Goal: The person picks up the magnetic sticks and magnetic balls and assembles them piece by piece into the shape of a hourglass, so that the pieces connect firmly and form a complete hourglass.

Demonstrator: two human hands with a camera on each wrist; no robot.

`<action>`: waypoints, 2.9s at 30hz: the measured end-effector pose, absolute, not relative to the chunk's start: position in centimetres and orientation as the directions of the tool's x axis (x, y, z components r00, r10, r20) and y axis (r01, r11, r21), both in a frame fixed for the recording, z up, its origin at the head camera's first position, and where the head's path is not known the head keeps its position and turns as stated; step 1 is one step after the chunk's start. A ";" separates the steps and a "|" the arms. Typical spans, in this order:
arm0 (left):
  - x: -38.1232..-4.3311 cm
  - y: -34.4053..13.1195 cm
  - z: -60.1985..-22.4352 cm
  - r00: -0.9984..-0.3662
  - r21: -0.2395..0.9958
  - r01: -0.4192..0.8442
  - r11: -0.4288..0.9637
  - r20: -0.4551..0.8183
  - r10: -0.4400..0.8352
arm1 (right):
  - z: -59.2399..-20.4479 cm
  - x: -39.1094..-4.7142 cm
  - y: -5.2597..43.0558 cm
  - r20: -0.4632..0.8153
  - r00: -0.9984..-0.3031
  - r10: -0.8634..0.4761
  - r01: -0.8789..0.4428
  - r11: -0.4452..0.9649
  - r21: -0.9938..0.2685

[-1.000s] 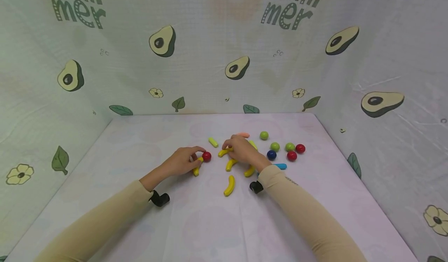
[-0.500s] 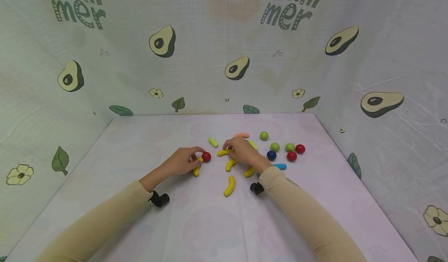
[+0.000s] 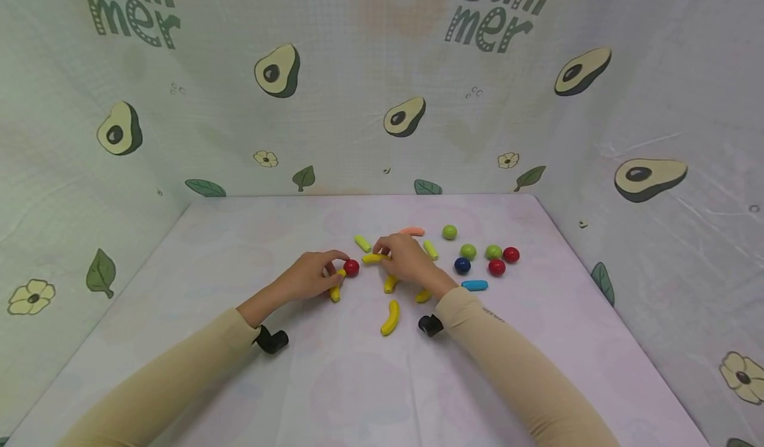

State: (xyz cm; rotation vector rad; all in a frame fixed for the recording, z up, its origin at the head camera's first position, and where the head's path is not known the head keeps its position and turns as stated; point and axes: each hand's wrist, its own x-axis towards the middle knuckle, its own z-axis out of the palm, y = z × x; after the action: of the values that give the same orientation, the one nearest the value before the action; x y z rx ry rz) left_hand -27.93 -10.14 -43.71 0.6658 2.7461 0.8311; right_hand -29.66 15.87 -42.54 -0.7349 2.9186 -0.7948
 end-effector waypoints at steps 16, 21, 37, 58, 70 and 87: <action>-27.7 -10.4 -43.5 -0.884 0.595 0.329 0.733 -0.078 0.460 | -42.7 -29.4 14.8 0.083 -0.878 -0.471 -0.445 0.740 -0.505; -27.8 -10.4 -43.5 -0.893 0.598 0.297 0.745 -0.102 0.438 | -42.7 -29.4 14.7 0.069 -0.883 -0.464 -0.430 0.743 -0.513; -27.7 -10.3 -43.1 -0.886 0.561 0.365 0.743 -0.034 0.462 | -43.1 -29.3 14.3 0.111 -0.858 -0.502 -0.474 0.688 -0.550; -28.0 -8.9 -43.8 -0.885 0.615 0.357 0.703 -0.016 0.465 | -43.3 -29.0 13.9 0.136 -0.837 -0.530 -0.501 0.641 -0.581; -28.0 -8.5 -43.6 -0.912 0.589 0.305 0.749 -0.045 0.408 | -42.4 -28.3 14.9 0.117 -0.827 -0.550 -0.508 0.642 -0.574; -27.6 -9.0 -43.6 -0.923 0.576 0.286 0.766 -0.050 0.382 | -39.4 -26.1 26.0 0.148 -0.879 -0.454 -0.475 0.805 -0.354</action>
State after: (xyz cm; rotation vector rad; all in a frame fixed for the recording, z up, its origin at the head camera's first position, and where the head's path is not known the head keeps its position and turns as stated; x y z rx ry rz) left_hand -27.61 -9.01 -43.65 0.5327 2.7959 0.8720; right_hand -26.13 26.04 -39.43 -0.7822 3.0377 -0.6191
